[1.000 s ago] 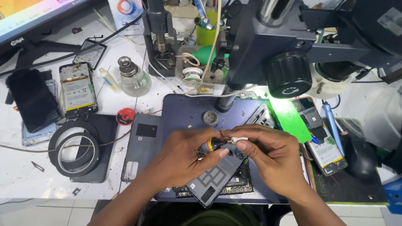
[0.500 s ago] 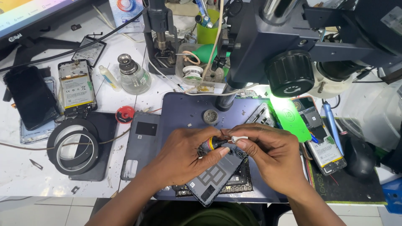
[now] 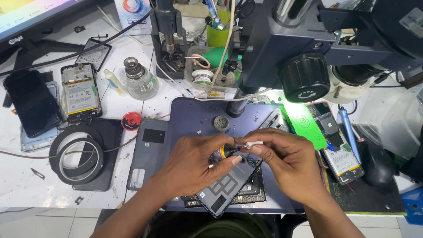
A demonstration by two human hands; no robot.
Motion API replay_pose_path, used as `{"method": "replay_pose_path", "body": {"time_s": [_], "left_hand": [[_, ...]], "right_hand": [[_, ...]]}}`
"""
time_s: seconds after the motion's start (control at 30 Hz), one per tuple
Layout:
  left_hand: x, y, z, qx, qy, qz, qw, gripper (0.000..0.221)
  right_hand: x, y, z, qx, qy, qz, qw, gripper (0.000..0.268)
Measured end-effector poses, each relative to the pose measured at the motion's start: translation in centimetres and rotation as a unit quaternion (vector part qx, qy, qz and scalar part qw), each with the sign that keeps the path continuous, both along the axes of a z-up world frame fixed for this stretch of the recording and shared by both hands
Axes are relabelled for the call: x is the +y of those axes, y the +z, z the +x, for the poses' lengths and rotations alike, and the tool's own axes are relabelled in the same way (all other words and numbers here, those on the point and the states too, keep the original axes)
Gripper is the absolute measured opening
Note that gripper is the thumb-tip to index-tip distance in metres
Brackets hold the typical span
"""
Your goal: Reattaching internal parts of a mobile phone, including the battery and internal frame, using a screwdriver and adhesive.
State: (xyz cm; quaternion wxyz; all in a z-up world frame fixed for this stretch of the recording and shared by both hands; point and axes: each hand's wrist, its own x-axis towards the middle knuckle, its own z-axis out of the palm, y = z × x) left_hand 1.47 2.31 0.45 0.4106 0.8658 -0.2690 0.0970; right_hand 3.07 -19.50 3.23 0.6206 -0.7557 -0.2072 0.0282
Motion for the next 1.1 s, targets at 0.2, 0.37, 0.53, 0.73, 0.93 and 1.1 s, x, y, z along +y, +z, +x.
{"method": "replay_pose_path", "body": {"time_s": [0.2,0.37,0.53,0.73,0.93,1.1], "left_hand": [[-0.05,0.08,-0.05,-0.012,-0.001,-0.012,1.000,0.035],[-0.03,0.04,-0.04,-0.009,-0.002,-0.015,1.000,0.035],[-0.01,-0.03,-0.06,-0.017,-0.003,-0.014,1.000,0.035],[-0.08,-0.03,-0.07,-0.022,-0.004,-0.018,1.000,0.035],[-0.05,0.04,-0.03,-0.009,-0.005,-0.018,1.000,0.036],[-0.12,0.06,-0.07,-0.018,-0.005,-0.022,1.000,0.035]], "right_hand": [[-0.05,0.12,0.01,-0.075,-0.002,-0.070,0.995,0.015],[-0.07,0.16,-0.04,-0.075,-0.005,-0.073,0.994,0.015],[-0.06,0.17,-0.05,-0.074,-0.004,-0.074,0.994,0.015],[-0.06,0.17,-0.05,-0.074,-0.003,-0.078,0.994,0.016],[-0.14,0.14,-0.06,-0.059,-0.003,-0.064,0.996,0.016],[-0.15,0.14,-0.01,-0.070,-0.003,-0.076,0.995,0.016]]}}
